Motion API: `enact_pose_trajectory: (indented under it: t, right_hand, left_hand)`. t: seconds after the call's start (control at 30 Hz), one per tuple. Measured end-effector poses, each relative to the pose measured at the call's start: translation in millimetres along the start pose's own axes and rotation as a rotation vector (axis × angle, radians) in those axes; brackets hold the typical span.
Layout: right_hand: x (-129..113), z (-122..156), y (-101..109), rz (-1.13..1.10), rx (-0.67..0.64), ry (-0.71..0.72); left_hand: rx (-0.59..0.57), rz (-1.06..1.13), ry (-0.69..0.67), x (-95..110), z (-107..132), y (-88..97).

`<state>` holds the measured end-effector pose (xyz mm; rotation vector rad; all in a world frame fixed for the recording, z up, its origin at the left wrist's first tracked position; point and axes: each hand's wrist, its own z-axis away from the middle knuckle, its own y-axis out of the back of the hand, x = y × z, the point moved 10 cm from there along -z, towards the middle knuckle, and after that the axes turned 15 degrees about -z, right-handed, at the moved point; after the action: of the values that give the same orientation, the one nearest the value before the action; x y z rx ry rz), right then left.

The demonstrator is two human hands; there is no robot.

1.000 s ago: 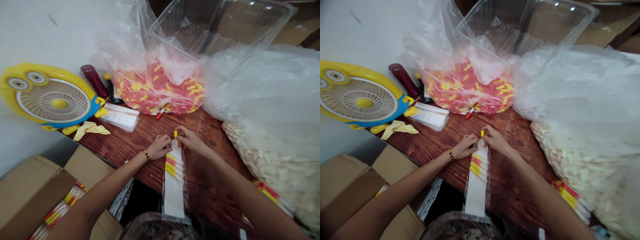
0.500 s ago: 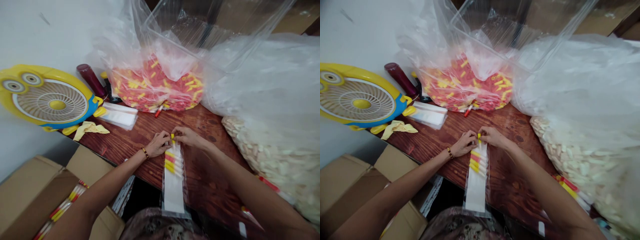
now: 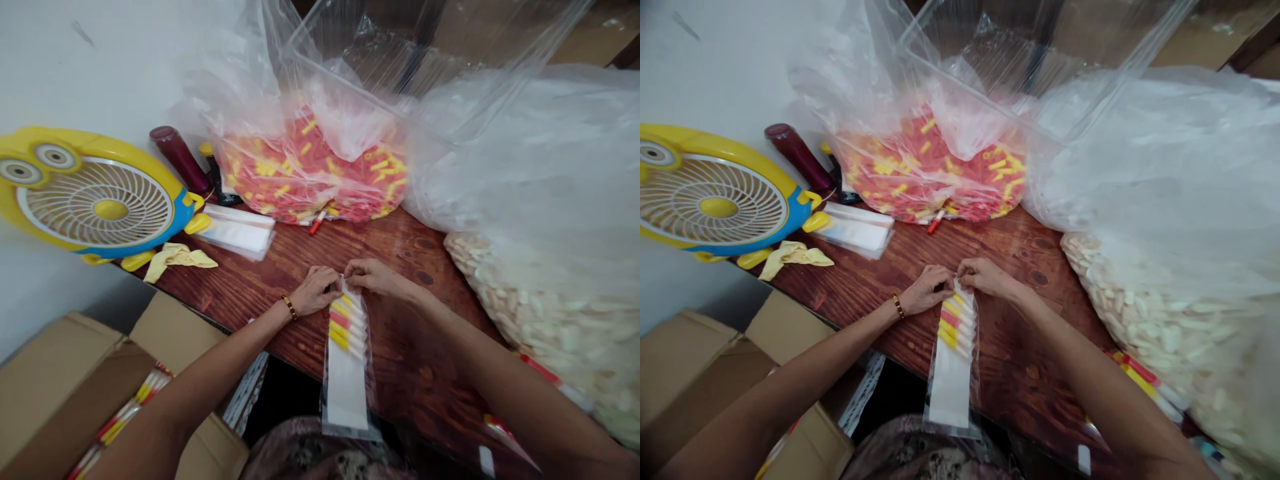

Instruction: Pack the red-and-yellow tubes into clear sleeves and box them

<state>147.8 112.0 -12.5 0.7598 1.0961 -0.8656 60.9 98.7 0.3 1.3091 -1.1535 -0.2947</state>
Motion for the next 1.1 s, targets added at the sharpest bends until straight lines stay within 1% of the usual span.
enact_pose_trajectory:
  t: [0.1, 0.3, 0.4, 0.47, 0.5, 0.57, 0.63, 0.7, 0.8, 0.9, 0.97, 1.03, 1.1]
  right_hand:
    - [-6, -4, -1, 0.055, 0.017, 0.069]
    - [7, -6, -1, 0.121, 0.036, 0.041]
    - [7, -11, 0, 0.130, 0.003, 0.021]
    - [-4, -21, 6, 0.218, 0.026, 0.049]
    - [-15, -28, 11, 0.304, 0.071, 0.082]
    - [-40, -44, 22, 0.537, 0.203, 0.153]
    - [-65, -62, 25, 0.774, 0.301, 0.204]
    - [-81, -81, 20, 0.954, 0.324, 0.231]
    - [-91, -104, 9, 1.119, 0.284, 0.227]
    - [-91, -118, 2, 1.208, 0.235, 0.188]
    - [-93, -119, -1, 1.224, 0.215, 0.174]
    - [-98, -112, -1, 1.186, 0.216, 0.189]
    - [-102, -97, 4, 1.064, 0.253, 0.206]
  left_hand:
    - [-0.008, -0.006, 0.017, 0, 0, 0.0]
    - [-0.082, 0.012, 0.002, 2, -2, -5.2]
    - [-0.086, -0.006, -0.009, 3, -1, -6.1]
    - [-0.070, -0.026, -0.001, 2, 0, -5.0]
    - [-0.060, -0.033, 0.004, 2, 0, -4.1]
    - [-0.046, -0.038, 0.016, 1, 1, -2.6]
    - [-0.053, -0.034, 0.024, 0, 1, -2.8]
    - [-0.066, -0.029, 0.031, -1, 1, -3.4]
    - [-0.073, -0.013, 0.016, 0, 0, -3.6]
    - [-0.076, -0.006, 0.009, 0, 0, -3.4]
    - [-0.071, -0.006, 0.008, 0, -1, -2.9]
    - [-0.064, -0.005, 0.001, 0, -1, -2.6]
    - [-0.051, 0.005, -0.004, 0, -1, -2.3]
